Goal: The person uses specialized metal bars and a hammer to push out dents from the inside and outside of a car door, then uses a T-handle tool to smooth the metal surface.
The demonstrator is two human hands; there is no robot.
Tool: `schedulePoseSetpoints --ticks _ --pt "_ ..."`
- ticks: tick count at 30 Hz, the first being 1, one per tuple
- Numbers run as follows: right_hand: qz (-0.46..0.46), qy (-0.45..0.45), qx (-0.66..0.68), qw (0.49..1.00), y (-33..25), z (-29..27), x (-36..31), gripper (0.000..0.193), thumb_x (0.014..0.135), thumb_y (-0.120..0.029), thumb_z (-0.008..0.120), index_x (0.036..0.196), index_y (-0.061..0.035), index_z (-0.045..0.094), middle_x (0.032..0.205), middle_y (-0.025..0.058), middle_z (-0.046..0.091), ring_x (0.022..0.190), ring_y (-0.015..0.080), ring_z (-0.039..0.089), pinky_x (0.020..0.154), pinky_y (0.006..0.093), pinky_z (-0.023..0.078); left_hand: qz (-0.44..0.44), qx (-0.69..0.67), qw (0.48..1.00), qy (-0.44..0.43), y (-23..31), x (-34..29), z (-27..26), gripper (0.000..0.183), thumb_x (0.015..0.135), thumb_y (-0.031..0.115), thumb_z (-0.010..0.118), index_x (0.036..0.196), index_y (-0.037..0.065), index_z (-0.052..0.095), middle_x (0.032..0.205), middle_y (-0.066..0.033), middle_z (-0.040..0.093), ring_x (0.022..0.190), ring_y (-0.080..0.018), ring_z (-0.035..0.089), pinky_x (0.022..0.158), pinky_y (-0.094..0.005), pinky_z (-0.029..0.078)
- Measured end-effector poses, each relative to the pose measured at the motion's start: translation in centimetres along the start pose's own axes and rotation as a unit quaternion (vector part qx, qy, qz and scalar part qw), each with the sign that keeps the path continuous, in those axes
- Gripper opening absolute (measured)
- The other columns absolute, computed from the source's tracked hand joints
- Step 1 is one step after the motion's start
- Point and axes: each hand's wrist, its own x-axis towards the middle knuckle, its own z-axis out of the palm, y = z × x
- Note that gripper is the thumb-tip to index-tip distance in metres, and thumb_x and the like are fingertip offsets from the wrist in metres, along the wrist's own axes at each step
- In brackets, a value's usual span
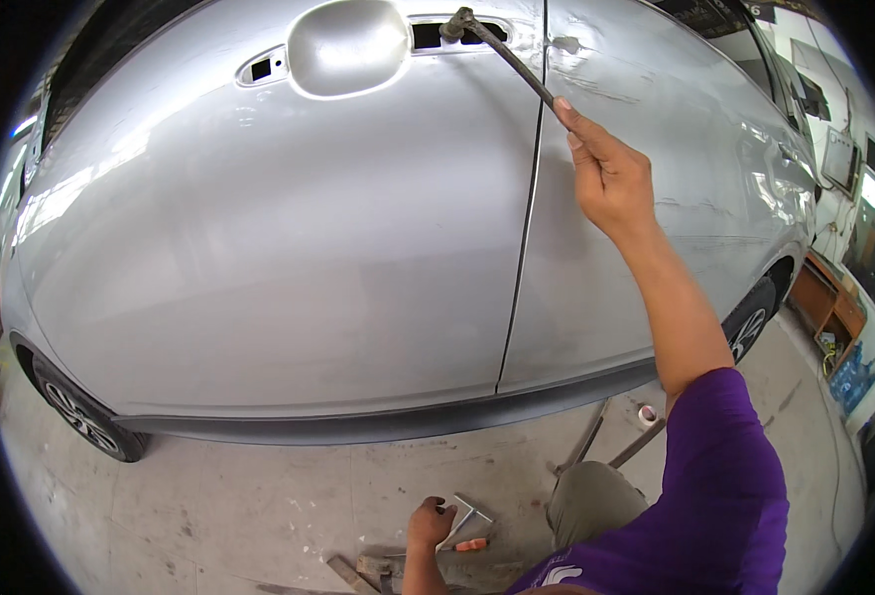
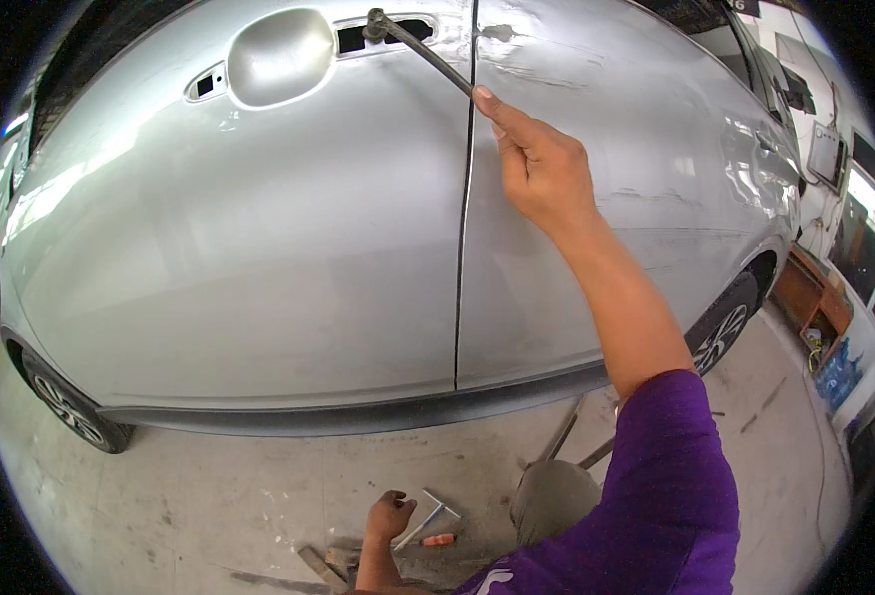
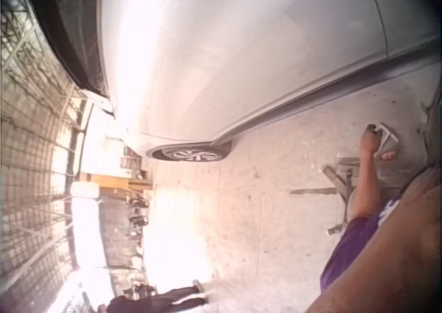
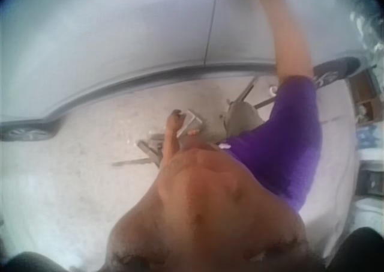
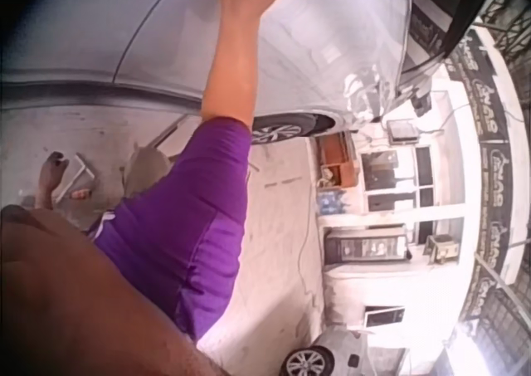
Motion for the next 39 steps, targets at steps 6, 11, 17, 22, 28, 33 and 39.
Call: schedulePoseSetpoints --ticks 6,11,17,22,28,33,39 --pt "0.008 0.017 0.007 1.0 0.5 -0.6 -0.6 0.043 0.088 0.004 0.055 0.124 -0.0178 0.064 0.084 0.0058 0.069 0.06 0.013 0.054 0.064 0.0226 0.047 0.009 0.004 1.0 0.003 0.0 0.1 0.3 0.048 0.08 0.037 0.066 0.109 0.0 0.062 0.095 -0.0184 0.07 0.092 -0.0355 0.066 0.081 -0.0428 0.052" --pt "-0.066 0.098 0.004 0.993 0.6 -1.4 -1.7 0.038 0.09 0.004 0.054 0.122 -0.0135 0.064 0.088 0.0054 0.07 0.061 0.0127 0.055 0.064 0.0231 0.048 0.012 0.007 1.0 0.007 -0.8 0.1 0.5 0.047 0.08 0.037 0.066 0.109 0.0 0.062 0.095 -0.0178 0.07 0.092 -0.035 0.066 0.082 -0.0426 0.052" --pt "-0.01 0.059 0.012 0.998 1.0 -1.3 -2.2 0.04 0.088 0.005 0.055 0.122 -0.0129 0.064 0.09 0.0051 0.07 0.062 0.0102 0.055 0.063 0.0216 0.047 0.012 0.019 1.0 -0.002 -0.1 -0.3 0.4 0.046 0.08 0.037 0.067 0.108 0.001 0.063 0.094 -0.0176 0.07 0.091 -0.0348 0.066 0.081 -0.0426 0.052" --pt "-0.03 0.084 0.016 0.996 0.7 -1.2 -1.8 0.041 0.088 0.004 0.055 0.123 -0.0139 0.064 0.092 0.0045 0.071 0.064 0.0116 0.058 0.065 0.0215 0.048 0.015 0.017 1.0 0.01 -0.8 -0.1 0.8 0.047 0.079 0.037 0.067 0.108 0.0 0.063 0.093 -0.018 0.07 0.09 -0.0349 0.066 0.081 -0.0428 0.052" --pt "-0.004 0.054 0.006 0.998 1.7 -1.4 -1.7 0.041 0.088 0.003 0.055 0.123 -0.0171 0.064 0.096 0.0044 0.072 0.065 0.0118 0.059 0.065 0.0215 0.048 0.019 0.03 0.999 0.006 0.1 -0.2 0.9 0.047 0.08 0.037 0.067 0.109 0.0 0.063 0.093 -0.0187 0.069 0.09 -0.0353 0.066 0.081 -0.0433 0.052" --pt "0.004 0.035 0.014 0.999 1.8 -1.1 -1.9 0.039 0.09 0.001 0.055 0.122 -0.0187 0.064 0.091 0.0052 0.07 0.067 0.0112 0.059 0.066 0.0228 0.049 0.019 0.023 1.0 0.003 0.0 0.1 1.1 0.047 0.08 0.037 0.067 0.109 0.001 0.063 0.094 -0.0189 0.069 0.091 -0.0352 0.066 0.081 -0.0435 0.052" --pt "0.009 -0.018 -0.012 1.0 0.7 -1.4 -1.5 0.03 0.092 0.001 0.054 0.12 -0.0055 0.064 0.114 0.0069 0.069 0.087 0.0095 0.066 0.076 0.0206 0.05 0.012 0.029 1.0 -0.004 0.5 -0.3 0.8 0.047 0.08 0.036 0.067 0.11 0.0 0.062 0.095 -0.019 0.069 0.091 -0.0353 0.066 0.081 -0.0433 0.051"
